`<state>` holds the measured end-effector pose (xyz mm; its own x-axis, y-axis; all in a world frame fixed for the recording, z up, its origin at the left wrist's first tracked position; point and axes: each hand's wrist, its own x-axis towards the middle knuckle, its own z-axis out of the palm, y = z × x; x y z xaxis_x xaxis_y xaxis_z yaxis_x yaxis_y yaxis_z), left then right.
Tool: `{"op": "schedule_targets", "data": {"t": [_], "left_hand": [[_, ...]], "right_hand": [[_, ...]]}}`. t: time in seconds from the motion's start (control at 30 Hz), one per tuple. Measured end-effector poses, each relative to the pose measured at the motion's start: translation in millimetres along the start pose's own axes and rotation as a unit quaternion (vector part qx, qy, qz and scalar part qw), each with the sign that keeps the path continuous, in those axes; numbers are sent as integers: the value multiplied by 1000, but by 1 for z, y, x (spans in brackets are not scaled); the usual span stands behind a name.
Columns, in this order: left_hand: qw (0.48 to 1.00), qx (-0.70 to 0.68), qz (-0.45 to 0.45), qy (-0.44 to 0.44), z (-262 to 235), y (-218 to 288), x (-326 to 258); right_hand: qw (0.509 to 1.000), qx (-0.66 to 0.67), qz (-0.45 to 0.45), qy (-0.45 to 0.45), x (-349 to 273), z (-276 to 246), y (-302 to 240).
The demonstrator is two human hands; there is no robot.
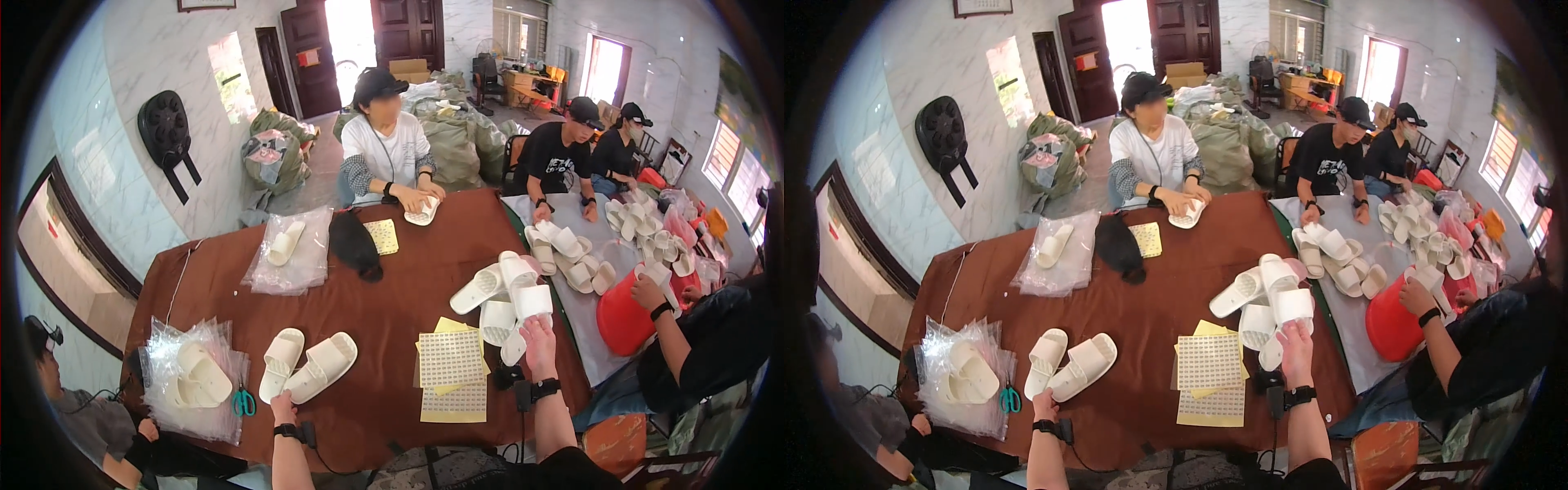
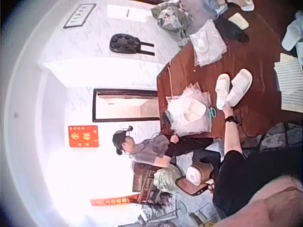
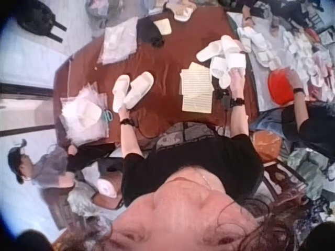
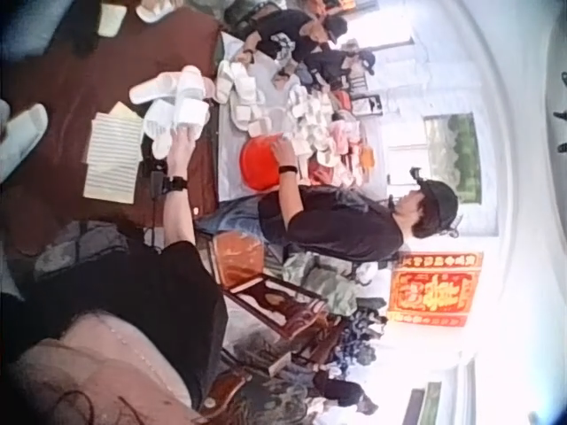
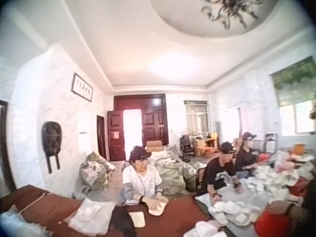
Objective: The recorder is applying small adhesive labels to the footbeds of white sandals as part of a manufacturing or quality control process.
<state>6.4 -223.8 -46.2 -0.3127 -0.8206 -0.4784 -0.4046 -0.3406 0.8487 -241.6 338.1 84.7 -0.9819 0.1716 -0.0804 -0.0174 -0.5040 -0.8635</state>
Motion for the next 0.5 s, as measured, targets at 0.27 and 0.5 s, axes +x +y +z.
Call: {"op": "schedule_targets", "data": {"t": [0.27,0.5], "left_hand": [[987,-110,-89,-71,5,8,-18],[954,-199,-83,-208,-3,1,-28]], "right_hand": [[999,-44,6,-12,-10,-3,23],[991,-51,117,-47,-38,17,36]]}}
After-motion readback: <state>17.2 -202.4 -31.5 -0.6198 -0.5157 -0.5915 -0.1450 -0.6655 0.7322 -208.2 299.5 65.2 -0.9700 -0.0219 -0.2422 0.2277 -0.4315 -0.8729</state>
